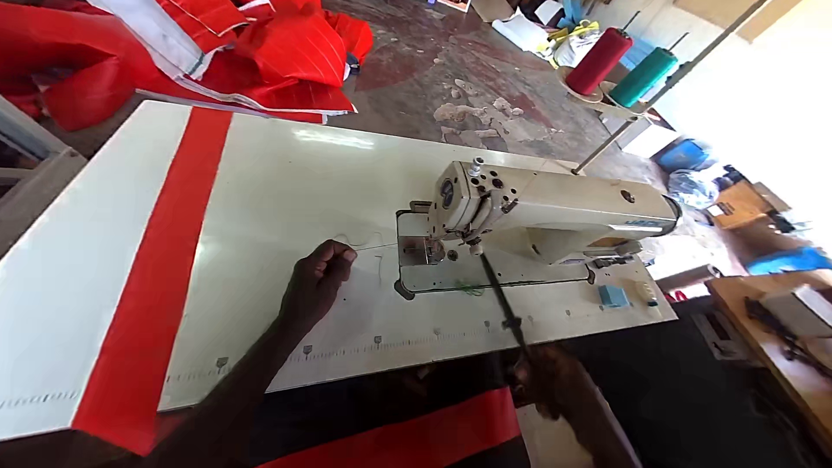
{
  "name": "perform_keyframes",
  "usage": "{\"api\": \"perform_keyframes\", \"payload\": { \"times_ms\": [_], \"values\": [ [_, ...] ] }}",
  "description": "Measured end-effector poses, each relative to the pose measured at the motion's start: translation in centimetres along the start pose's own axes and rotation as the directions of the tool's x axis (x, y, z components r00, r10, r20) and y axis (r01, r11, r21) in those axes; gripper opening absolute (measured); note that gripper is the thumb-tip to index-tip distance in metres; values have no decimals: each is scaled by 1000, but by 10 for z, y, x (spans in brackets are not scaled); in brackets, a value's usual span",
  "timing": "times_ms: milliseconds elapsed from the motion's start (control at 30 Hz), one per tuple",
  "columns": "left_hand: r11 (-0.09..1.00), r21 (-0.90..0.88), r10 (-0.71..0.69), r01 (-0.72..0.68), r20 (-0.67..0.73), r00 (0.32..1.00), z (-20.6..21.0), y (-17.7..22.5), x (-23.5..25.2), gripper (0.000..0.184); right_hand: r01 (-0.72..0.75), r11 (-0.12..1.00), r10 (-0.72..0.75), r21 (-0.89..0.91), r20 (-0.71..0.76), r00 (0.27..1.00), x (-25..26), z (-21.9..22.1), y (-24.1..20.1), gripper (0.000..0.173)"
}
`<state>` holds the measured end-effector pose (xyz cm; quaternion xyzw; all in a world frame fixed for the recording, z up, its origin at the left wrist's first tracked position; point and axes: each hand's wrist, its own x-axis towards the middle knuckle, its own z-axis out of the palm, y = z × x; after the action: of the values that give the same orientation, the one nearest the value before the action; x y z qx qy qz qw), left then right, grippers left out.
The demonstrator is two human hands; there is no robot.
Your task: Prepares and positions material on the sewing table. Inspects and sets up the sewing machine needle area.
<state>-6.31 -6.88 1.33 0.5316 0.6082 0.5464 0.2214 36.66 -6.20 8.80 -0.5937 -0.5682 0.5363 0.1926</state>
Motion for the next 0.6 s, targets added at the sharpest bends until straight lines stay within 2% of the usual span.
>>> {"api": "perform_keyframes", "payload": {
  "times_ms": [67,133,233,300,400,467,567,600],
  "values": [
    [1000,10,2,-2,-10,1000,1,1,-1,21,-3,982,-13,-188,-88,996,31,-24,-7,45],
    [999,34,-5,5,-8,1000,1,2,-1,21,-32,916,-35,-399,-161,986,65,-37,-16,48],
    [999,51,0,0,1,1000,2,1,-1,22,-15,819,-134,-574,-218,967,99,-41,-25,39],
    [998,62,2,-2,-1,1000,3,1,-1,22,10,790,-180,-613,-217,959,107,-39,-31,37],
    [996,89,-11,11,1,1000,3,1,0,21,120,805,-312,-581,-242,919,102,-20,-35,45],
    [996,92,-10,9,9,1000,3,1,1,22,227,795,-404,-563,-211,890,98,8,-36,47],
    [996,92,-13,12,13,1000,6,2,1,23,337,755,-453,-563,-76,888,100,59,-36,56],
    [995,95,-9,8,10,1000,6,2,1,22,371,724,-500,-581,-73,863,106,73,-31,51]
  ]
}}
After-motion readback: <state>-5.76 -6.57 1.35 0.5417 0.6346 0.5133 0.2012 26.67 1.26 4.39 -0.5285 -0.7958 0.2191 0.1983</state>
